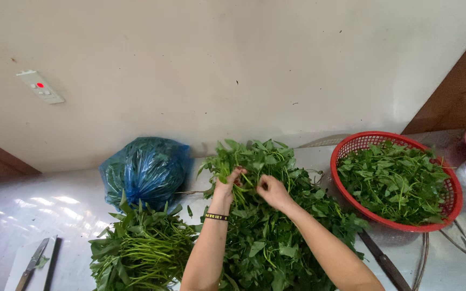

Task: The person picks edible leaves and tender tips from piles of water spinach stalks on a stainless steel table by hand, discarding tough stems aside and placing the picked greens into a red perforated basket. They work through the stalks one bundle at a time, occasionally setting trimmed stalks on the table.

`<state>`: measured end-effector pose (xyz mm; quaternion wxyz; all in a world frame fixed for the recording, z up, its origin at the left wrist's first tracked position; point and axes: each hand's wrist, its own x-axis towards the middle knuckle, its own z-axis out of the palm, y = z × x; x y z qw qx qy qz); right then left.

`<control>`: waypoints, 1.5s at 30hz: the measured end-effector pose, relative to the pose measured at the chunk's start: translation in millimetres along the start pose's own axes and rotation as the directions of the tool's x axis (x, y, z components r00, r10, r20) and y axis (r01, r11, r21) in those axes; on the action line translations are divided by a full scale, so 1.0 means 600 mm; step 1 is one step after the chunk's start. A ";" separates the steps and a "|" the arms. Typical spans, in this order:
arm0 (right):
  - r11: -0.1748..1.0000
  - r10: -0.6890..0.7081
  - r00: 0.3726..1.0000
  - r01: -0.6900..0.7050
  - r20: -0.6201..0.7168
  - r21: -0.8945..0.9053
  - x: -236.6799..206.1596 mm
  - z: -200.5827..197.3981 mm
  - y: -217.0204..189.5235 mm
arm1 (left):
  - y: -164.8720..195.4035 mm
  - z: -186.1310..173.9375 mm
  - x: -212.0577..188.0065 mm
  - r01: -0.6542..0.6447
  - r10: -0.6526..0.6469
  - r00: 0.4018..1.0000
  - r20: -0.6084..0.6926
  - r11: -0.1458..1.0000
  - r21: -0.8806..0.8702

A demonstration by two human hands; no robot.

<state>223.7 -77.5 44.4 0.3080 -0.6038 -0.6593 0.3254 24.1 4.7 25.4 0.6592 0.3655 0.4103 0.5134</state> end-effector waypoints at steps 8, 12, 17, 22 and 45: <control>0.950 0.066 0.736 0.160 0.673 -0.269 -0.038 -0.029 -0.005 | 0.045 -0.063 0.026 0.115 -0.124 0.992 -0.022 0.965 -0.234; 0.980 0.012 0.960 0.045 0.279 -0.196 -0.024 -0.027 -0.022 | 0.035 -0.053 0.024 0.113 -0.111 0.993 0.026 0.987 -0.118; 0.951 -0.309 0.945 0.310 0.105 0.000 0.003 -0.006 -0.050 | 0.023 -0.028 0.005 0.170 -0.151 0.984 0.096 0.953 -0.249; 0.995 -0.064 0.993 0.056 0.095 0.085 0.009 0.016 -0.070 | 0.035 -0.039 -0.015 0.209 -0.196 0.977 0.089 0.962 -0.178; 0.644 0.215 0.914 0.133 -0.345 0.754 0.006 0.036 -0.081 | 0.025 0.035 -0.002 -0.032 -0.045 0.996 -0.080 0.654 -0.756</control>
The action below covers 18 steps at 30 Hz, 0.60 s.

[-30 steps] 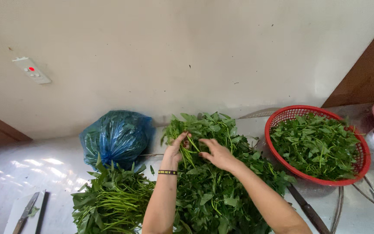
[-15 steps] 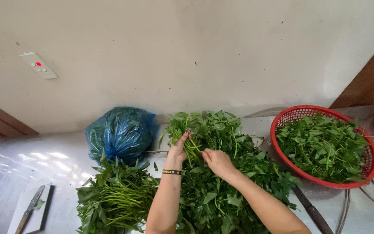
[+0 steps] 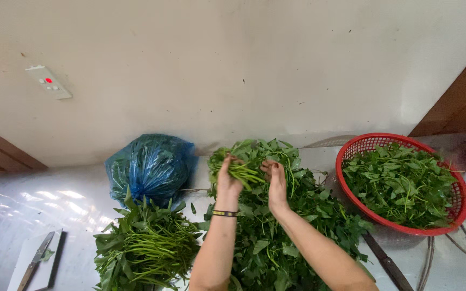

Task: The person picks edible leaves and tender tips from piles of water spinach stalks on a stainless steel table by hand, discarding tough stems aside and placing the picked greens into a red perforated basket. They work through the stalks one bundle at a time, occasionally setting trimmed stalks on the table.

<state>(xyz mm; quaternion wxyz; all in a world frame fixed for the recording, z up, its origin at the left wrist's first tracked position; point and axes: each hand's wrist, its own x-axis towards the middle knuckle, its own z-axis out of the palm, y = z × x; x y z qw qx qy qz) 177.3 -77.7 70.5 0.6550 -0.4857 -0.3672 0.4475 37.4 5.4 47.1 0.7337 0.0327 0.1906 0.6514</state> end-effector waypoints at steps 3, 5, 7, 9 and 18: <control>0.988 0.025 0.997 -0.014 -0.072 0.154 0.023 0.022 0.012 | -0.056 0.017 -0.023 0.065 -0.037 0.991 -0.125 0.972 0.226; 0.972 -0.110 0.992 0.120 -0.060 0.203 0.035 0.033 0.019 | -0.068 0.016 -0.028 0.054 -0.039 0.995 -0.089 0.982 0.181; 0.959 -0.014 0.998 0.029 -0.057 0.282 0.045 0.041 0.026 | -0.069 0.011 -0.027 0.026 -0.022 0.999 -0.036 0.992 0.121; 0.937 0.047 0.997 -0.024 -0.059 0.348 0.051 0.045 0.031 | -0.065 0.005 -0.024 -0.021 0.019 0.999 0.038 0.999 0.034; 0.850 0.148 0.988 -0.106 -0.042 0.517 0.054 0.056 0.036 | -0.084 -0.008 -0.051 -0.081 0.044 0.992 0.117 0.940 0.333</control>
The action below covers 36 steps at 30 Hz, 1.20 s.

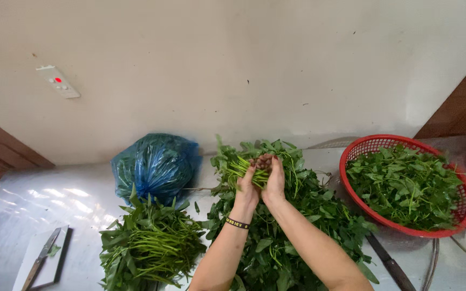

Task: The person picks edible leaves and tender tips from piles of water spinach stalks on a stainless steel table by hand, discarding tough stems aside and placing the picked greens into a red perforated basket. They work through the stalks one bundle at a time, occasionally setting trimmed stalks on the table.

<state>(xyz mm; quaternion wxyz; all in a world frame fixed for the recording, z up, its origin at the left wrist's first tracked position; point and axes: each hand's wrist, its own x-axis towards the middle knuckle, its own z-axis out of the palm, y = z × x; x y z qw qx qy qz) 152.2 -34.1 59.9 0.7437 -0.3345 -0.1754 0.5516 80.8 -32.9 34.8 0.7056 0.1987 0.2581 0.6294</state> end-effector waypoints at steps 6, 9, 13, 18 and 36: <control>0.974 -0.090 0.981 0.122 0.169 -0.189 -0.022 0.011 -0.004 | 0.026 -0.046 0.014 -0.053 0.055 0.998 0.009 0.988 -0.146; 0.753 -0.223 0.881 0.427 0.417 -0.500 -0.038 0.019 -0.010 | 0.063 -0.067 0.028 -0.189 0.211 0.974 0.086 0.959 -0.212; 0.120 -0.011 0.567 0.819 0.824 -0.562 -0.059 0.039 -0.016 | 0.107 -0.076 0.016 -0.183 0.185 0.982 -0.039 0.982 0.055; -0.048 0.312 0.608 0.778 0.730 -0.627 -0.084 0.092 -0.002 | 0.160 -0.078 -0.029 -0.267 0.263 0.963 0.065 0.874 0.406; -0.118 0.752 0.538 0.677 0.380 -0.726 -0.269 0.224 0.267 | 0.435 -0.235 -0.348 0.377 0.564 0.808 -0.169 -0.276 0.884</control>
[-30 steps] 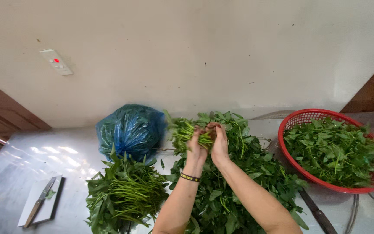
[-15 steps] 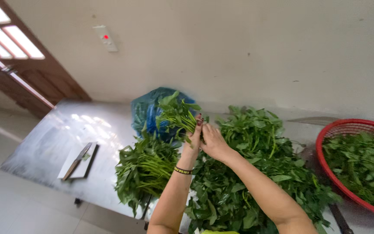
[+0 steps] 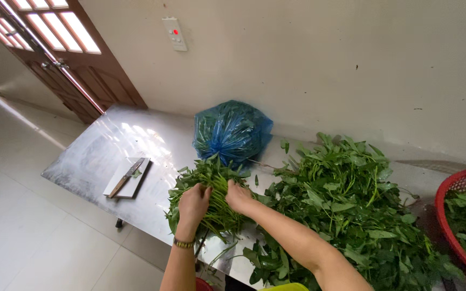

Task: The person picks edible leaves and tender tips from piles of water spinach stalks on a stainless steel table by hand, discarding tough stems aside and placing the picked greens into a red perforated basket. They work through the stalks one bundle at a time, occasionally setting trimmed stalks on the table.

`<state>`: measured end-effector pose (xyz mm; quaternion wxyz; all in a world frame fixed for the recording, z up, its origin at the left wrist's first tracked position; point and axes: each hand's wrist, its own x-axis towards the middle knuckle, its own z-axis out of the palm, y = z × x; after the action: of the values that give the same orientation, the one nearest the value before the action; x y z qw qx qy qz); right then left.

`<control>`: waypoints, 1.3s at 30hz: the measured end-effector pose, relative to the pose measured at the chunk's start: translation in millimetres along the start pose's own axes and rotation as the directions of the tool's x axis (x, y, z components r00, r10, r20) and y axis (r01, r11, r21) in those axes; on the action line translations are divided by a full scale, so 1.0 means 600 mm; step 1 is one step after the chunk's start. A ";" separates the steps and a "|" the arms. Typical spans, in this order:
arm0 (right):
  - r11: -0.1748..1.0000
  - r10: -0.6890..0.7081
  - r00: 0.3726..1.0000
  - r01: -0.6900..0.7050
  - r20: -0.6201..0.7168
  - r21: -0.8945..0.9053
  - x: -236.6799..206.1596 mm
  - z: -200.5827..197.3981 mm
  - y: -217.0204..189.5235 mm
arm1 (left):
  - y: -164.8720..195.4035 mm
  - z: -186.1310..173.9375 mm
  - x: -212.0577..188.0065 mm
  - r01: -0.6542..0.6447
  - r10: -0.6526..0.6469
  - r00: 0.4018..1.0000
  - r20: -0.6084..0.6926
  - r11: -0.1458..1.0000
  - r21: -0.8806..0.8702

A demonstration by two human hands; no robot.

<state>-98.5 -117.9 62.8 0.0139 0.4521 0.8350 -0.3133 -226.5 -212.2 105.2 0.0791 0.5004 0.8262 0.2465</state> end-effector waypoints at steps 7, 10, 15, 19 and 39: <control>0.852 -0.238 0.971 0.205 -0.008 -0.483 -0.018 0.045 -0.007 | 0.027 0.052 0.015 -0.671 0.672 0.731 -0.123 0.739 0.050; 0.913 -0.205 0.979 0.191 0.000 -0.361 -0.024 0.043 0.011 | -0.003 0.103 0.059 -0.558 0.556 0.830 0.045 0.823 0.110; 0.959 -0.265 0.963 0.269 0.052 -0.089 -0.044 -0.017 0.099 | -0.051 0.166 0.079 -0.453 0.424 0.890 0.165 0.862 0.228; 0.939 -0.006 1.000 0.015 -0.028 0.343 -0.080 -0.117 0.243 | -0.061 0.184 0.082 -0.436 0.400 0.898 0.183 0.865 0.250; 0.582 0.543 0.791 -0.110 -0.284 0.806 -0.222 -0.207 0.508 | 0.216 0.236 0.083 -0.527 0.617 0.761 0.201 0.768 -0.365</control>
<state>245.3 -30.6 47.8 -0.3330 0.6321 0.4970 -0.4925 -95.1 -73.9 51.2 0.1989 0.7459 0.5635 0.2941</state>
